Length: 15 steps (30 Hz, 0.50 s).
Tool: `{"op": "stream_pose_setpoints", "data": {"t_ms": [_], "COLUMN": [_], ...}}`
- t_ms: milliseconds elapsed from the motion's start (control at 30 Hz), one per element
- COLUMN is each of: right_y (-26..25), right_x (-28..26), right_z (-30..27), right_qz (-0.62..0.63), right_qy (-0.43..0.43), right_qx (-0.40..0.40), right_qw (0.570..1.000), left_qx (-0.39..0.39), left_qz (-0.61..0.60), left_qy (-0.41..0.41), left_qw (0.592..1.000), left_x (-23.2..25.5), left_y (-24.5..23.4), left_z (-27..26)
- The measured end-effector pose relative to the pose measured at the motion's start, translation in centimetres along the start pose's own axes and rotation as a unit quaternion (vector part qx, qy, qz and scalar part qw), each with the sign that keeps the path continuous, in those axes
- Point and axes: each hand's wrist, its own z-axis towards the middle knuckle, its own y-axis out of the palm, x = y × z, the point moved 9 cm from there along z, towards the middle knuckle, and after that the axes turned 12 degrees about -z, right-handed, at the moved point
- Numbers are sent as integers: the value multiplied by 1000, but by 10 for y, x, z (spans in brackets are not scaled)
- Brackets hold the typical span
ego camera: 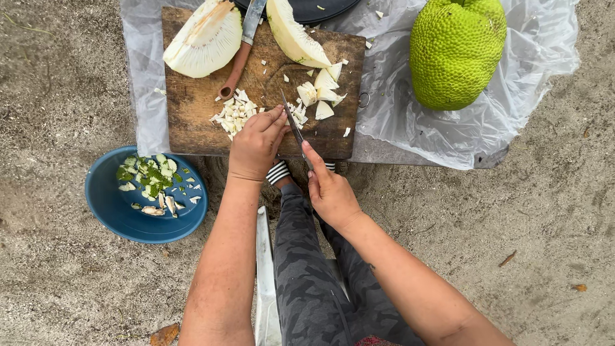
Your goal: The person chops a breadfruit into small pieces using a knife on a wooden board.
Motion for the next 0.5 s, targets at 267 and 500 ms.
{"op": "stream_pose_setpoints", "data": {"t_ms": [267,500], "right_y": [-2,0], "right_x": [-4,-8], "right_z": [12,23], "right_qz": [-39,-54], "right_qy": [-6,-16], "right_qx": [-15,-16], "right_qw": [999,998], "left_qx": [3,5], "left_qz": [-1,10], "left_qy": [-21,-2], "left_qw": [1000,1000], "left_x": [2,3], "left_y": [-4,-4], "left_z": [2,3]}}
